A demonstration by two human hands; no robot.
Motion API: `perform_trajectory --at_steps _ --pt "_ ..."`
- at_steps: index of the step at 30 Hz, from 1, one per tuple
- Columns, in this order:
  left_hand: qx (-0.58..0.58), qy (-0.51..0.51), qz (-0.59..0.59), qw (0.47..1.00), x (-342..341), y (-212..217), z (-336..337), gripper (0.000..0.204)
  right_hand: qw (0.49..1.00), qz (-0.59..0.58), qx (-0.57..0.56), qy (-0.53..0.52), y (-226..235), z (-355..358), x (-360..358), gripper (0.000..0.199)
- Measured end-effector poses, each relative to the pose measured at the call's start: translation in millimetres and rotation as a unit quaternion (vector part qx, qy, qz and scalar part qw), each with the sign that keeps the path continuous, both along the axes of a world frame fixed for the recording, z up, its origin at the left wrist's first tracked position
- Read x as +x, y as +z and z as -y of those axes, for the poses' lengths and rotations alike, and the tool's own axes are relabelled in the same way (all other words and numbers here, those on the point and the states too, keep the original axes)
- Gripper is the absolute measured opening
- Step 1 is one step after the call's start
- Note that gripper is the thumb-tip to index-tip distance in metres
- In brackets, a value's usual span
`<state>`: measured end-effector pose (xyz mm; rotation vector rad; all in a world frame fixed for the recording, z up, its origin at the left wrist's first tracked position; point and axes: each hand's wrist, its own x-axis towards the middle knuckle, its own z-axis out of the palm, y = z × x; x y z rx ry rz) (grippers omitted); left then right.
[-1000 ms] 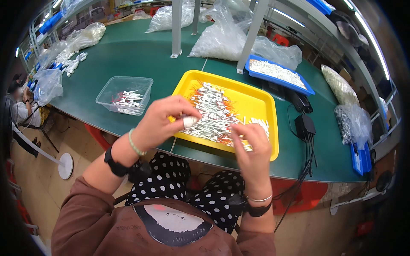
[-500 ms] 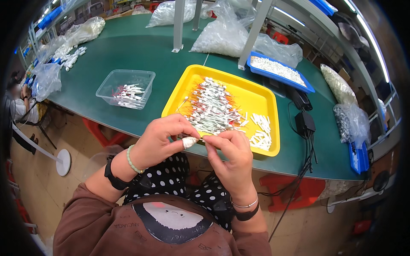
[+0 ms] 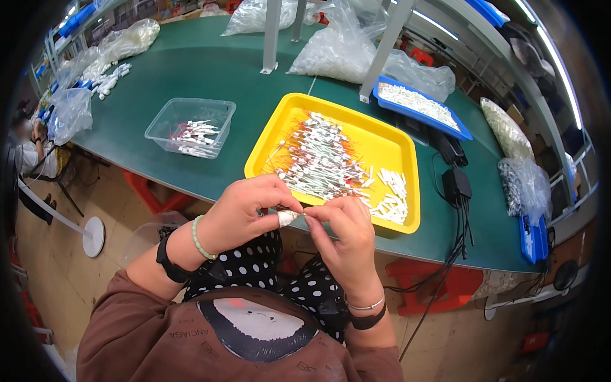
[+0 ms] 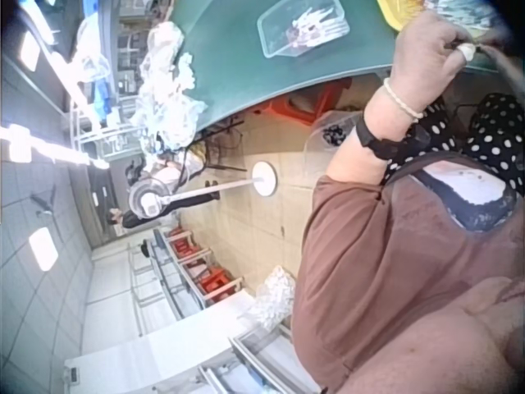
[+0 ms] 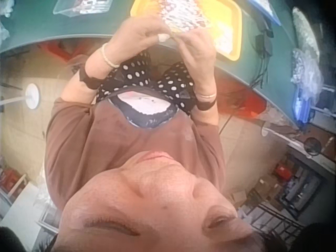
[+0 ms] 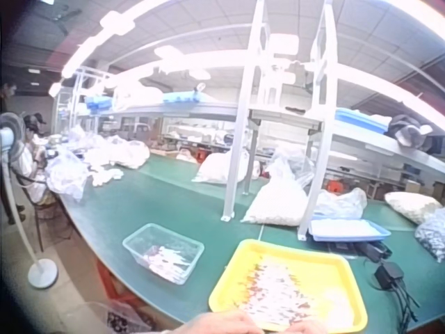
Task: The person transfers small electronic pins by hand from a plastic tray into a clear plastic container.
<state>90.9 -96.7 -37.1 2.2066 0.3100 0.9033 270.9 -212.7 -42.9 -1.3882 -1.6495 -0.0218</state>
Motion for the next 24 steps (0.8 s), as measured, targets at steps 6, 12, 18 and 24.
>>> perform_trajectory --at_steps 6,12,18,24 --pt "-0.197 0.024 -0.045 0.979 -9 4 -5 0.026 0.999 0.009 0.02 -0.044 -5 1 2 0.011" --pt "-0.446 -0.067 0.045 0.891 -15 -9 -8 0.017 0.998 -0.009 0.036 -0.053 -7 1 -2 0.014" --pt "-0.487 -0.067 0.003 0.871 -11 -7 -6 0.017 0.988 0.092 0.125 -0.02 -8 -5 -8 0.023" --pt "-0.333 -0.058 0.054 0.939 -12 -19 -2 0.019 0.993 -0.111 0.028 -0.011 -16 -4 -14 0.023"
